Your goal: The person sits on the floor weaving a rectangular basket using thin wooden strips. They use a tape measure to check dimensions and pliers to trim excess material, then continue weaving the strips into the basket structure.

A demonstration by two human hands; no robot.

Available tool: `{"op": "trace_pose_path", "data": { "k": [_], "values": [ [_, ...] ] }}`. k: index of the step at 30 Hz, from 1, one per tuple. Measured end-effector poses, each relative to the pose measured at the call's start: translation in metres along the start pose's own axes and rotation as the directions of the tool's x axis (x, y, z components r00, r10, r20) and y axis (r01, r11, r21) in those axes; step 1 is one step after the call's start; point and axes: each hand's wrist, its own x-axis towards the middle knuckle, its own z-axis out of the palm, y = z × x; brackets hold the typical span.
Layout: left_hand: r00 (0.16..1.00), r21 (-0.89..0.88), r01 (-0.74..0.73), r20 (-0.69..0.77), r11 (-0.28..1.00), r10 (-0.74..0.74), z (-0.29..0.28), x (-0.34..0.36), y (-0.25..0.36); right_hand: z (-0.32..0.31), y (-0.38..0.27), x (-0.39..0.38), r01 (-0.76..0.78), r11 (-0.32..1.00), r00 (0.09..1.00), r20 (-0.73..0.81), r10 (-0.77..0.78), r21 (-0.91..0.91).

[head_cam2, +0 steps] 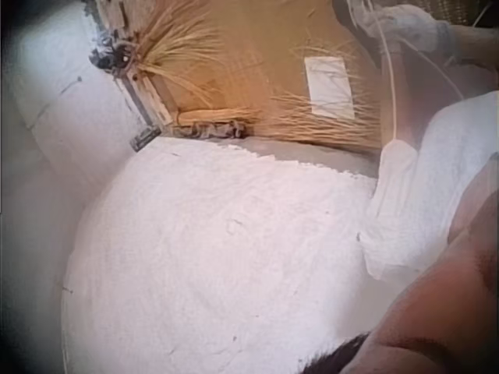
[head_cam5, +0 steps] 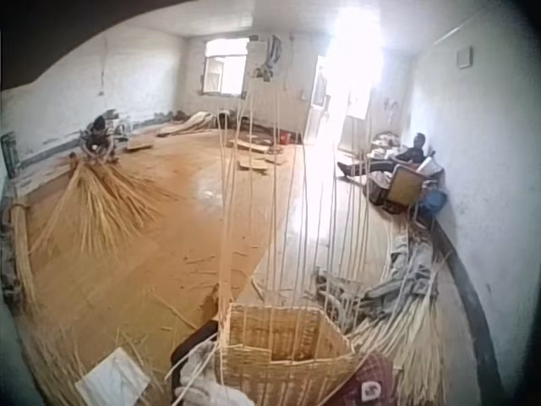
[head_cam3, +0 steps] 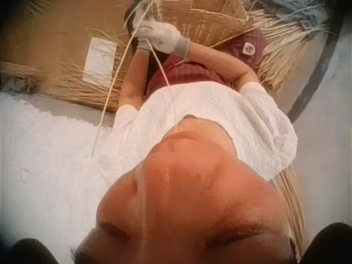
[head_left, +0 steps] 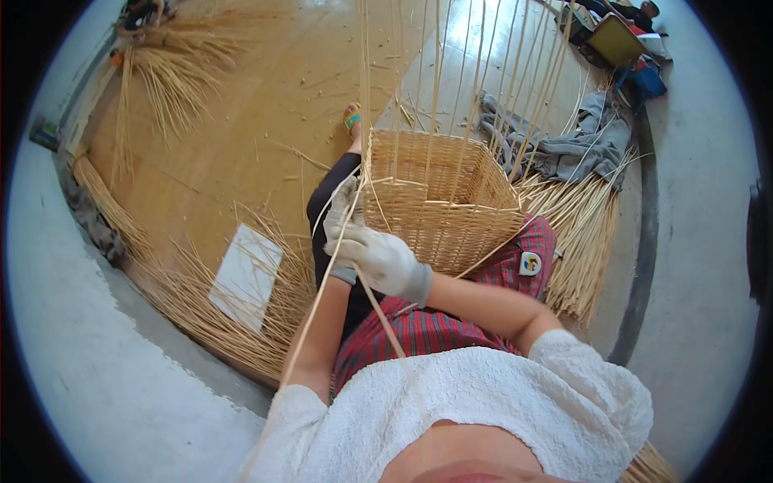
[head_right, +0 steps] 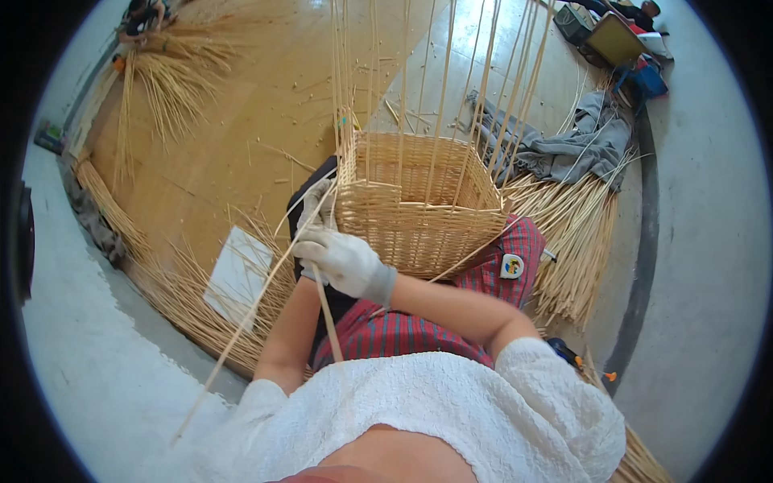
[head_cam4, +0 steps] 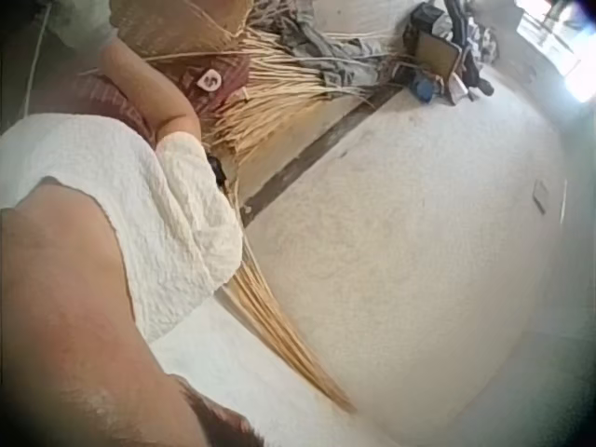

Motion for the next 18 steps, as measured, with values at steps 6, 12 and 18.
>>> {"op": "trace_pose_path", "data": {
  "k": [6, 12, 18],
  "values": [
    [0.845, -0.330, 0.529, 0.126, 0.782, -0.519, -0.029, 0.074, -0.026, -0.020, 0.094, 0.133, -0.100, 0.985, 0.983, 0.140, 0.121, -0.143],
    [0.803, -0.015, 0.566, 0.239, 0.825, -0.546, -0.030, 0.097, -0.039, -0.055, 0.140, 0.159, -0.256, 0.928, 0.921, 0.223, 0.319, -0.272],
    [0.920, 0.389, 0.116, 0.306, 0.914, -0.247, -0.023, 0.073, -0.001, -0.061, 0.135, 0.123, -0.196, 0.937, 0.963, 0.121, 0.239, -0.289]
  ]
}}
